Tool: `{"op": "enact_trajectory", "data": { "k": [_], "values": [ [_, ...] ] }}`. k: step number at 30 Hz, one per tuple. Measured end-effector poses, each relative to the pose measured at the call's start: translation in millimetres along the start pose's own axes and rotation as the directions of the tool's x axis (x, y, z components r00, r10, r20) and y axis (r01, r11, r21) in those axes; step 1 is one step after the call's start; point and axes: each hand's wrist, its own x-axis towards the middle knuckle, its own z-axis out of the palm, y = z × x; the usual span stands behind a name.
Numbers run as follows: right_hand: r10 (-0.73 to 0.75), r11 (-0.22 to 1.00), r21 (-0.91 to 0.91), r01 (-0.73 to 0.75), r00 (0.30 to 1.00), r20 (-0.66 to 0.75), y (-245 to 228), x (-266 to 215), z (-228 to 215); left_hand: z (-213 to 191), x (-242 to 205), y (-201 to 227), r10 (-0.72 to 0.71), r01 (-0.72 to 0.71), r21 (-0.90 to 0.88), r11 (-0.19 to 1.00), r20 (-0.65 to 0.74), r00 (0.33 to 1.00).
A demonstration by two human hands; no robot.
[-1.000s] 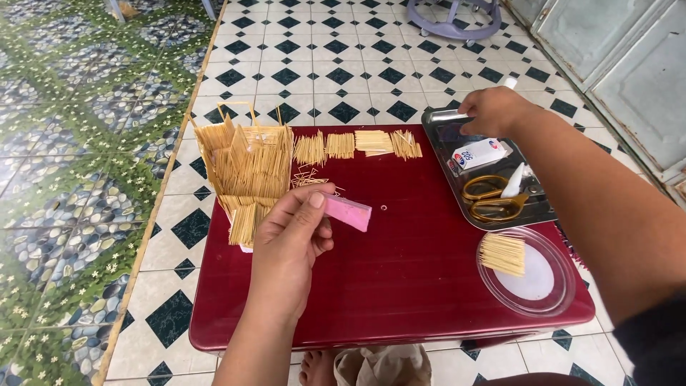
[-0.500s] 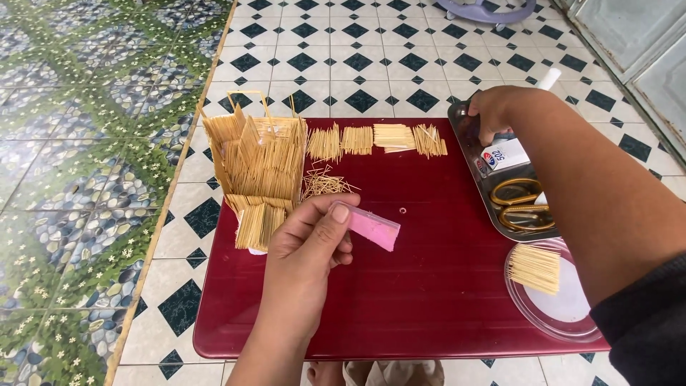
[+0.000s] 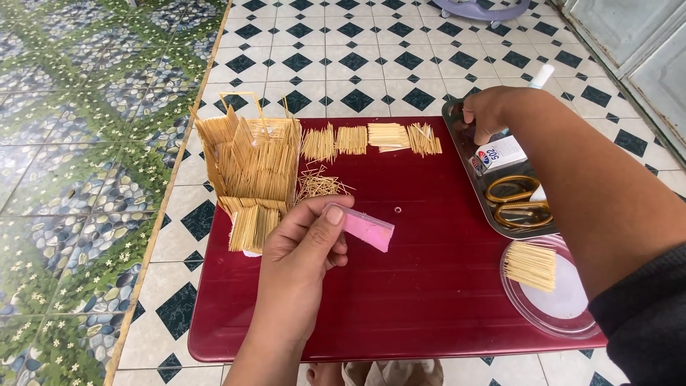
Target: Sanding the ends of individual wooden toothpicks one by one using a small piece of pink sandpaper on a small red table.
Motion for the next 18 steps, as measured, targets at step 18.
{"op": "enact_trajectory", "data": {
  "k": [18],
  "values": [
    [0.107, 0.992, 0.053, -0.111, 0.992, 0.071, 3.7, -14.4, -2.2, 0.7, -0.7, 0.8, 0.000, 0.001, 0.028, 1.000, -0.004, 1.000]
  ]
}}
